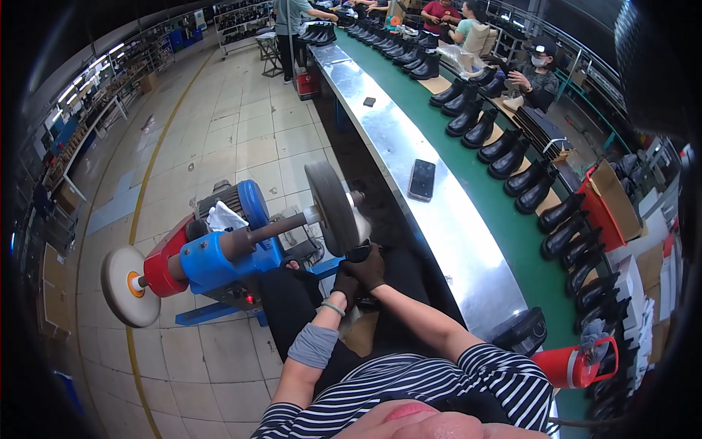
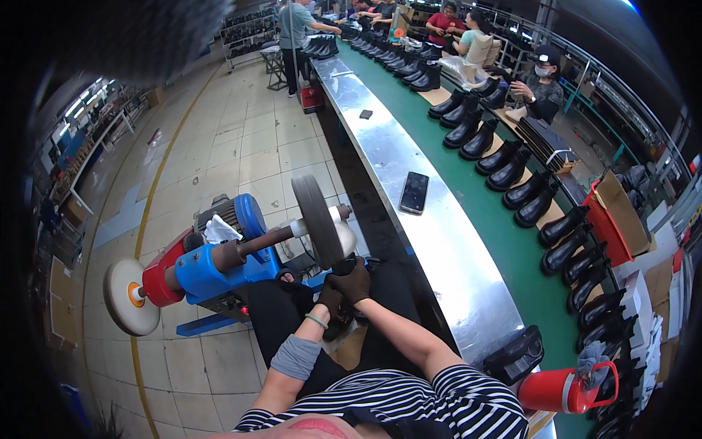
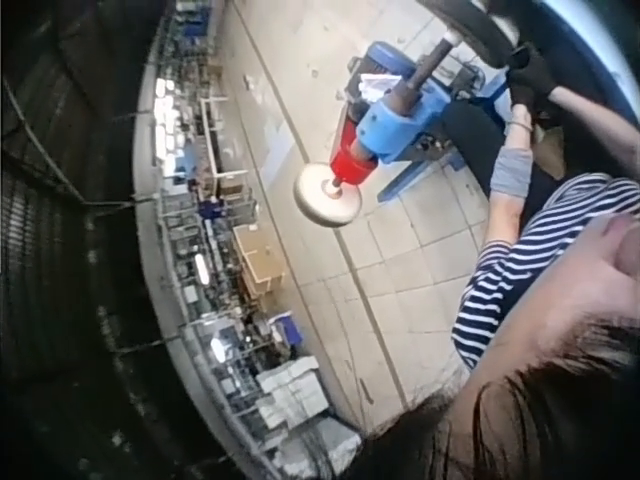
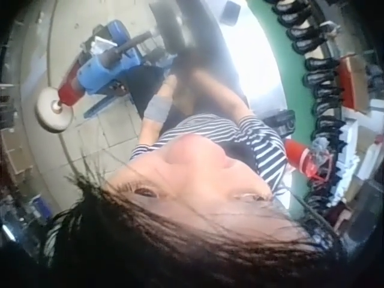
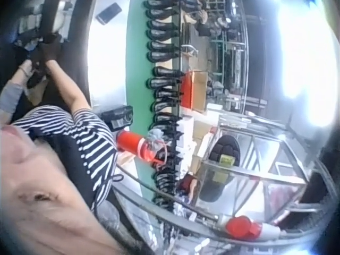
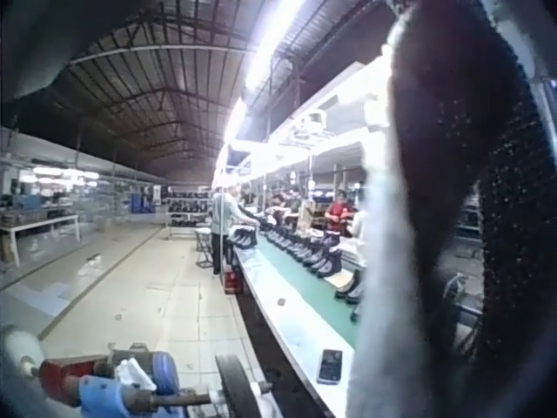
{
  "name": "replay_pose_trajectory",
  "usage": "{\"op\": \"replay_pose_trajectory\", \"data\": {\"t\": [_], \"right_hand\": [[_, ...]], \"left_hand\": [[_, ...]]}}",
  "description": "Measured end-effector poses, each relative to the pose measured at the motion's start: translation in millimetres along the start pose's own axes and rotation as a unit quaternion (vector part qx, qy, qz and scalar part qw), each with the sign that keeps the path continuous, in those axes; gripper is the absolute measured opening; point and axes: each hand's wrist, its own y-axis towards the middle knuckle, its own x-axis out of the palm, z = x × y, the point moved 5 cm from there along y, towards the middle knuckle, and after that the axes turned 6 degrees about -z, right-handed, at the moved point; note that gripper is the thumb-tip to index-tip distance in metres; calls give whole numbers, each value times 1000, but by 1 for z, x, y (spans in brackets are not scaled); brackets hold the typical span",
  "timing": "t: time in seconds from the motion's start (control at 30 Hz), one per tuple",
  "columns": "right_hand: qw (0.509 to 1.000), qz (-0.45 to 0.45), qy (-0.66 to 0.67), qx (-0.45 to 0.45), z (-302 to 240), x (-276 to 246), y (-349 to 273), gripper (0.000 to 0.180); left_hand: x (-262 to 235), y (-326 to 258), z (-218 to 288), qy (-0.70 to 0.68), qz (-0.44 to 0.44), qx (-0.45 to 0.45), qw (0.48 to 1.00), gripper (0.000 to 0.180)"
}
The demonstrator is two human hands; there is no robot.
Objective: Polishing the edges and surfaces of black leather boots using a motorized buffing wheel in a factory setting.
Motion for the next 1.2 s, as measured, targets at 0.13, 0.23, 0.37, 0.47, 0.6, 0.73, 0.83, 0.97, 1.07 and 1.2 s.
{"op": "replay_pose_trajectory", "data": {"t": [0.13, 0.23, 0.37, 0.47, 0.6, 0.73, 0.83, 0.97, 1.07, 1.2], "right_hand": [[999, -35, 25, 21, -3, 4, -5, 78], [998, -64, 21, 13, -2, 10, -4, 79], [993, -119, -22, -6, 7, 22, -2, 83], [991, -127, -29, -27, 15, 17, 2, 83], [989, -127, -26, -76, -1, 12, -4, 81], [991, -55, 45, -117, 31, -54, 26, 73], [995, 32, 90, -18, 65, -122, 73, 65], [974, 98, 139, 152, 114, -196, 125, 72], [964, 174, 6, 201, 170, -241, 140, 77], [986, -61, 3, 153, 183, -236, 186, 59]], "left_hand": [[-5, -7, 2, -28, 20, -17, 999, 39], [-16, 8, -29, -41, 28, 28, 998, 35], [-21, 17, -50, -67, 13, 32, 997, 42], [-6, 6, -44, -51, 75, -3, 996, 38], [-11, 3, -73, -57, 75, 31, 995, 51], [37, 4, -37, -56, -116, 58, 990, 65], [39, 2, -5, 113, -193, 156, 962, 66], [2, 36, -63, 52, -150, 90, 983, 48], [32, 35, -59, 16, -143, 6, 990, 43], [19, 19, -45, 50, -94, -13, 994, 38]]}}
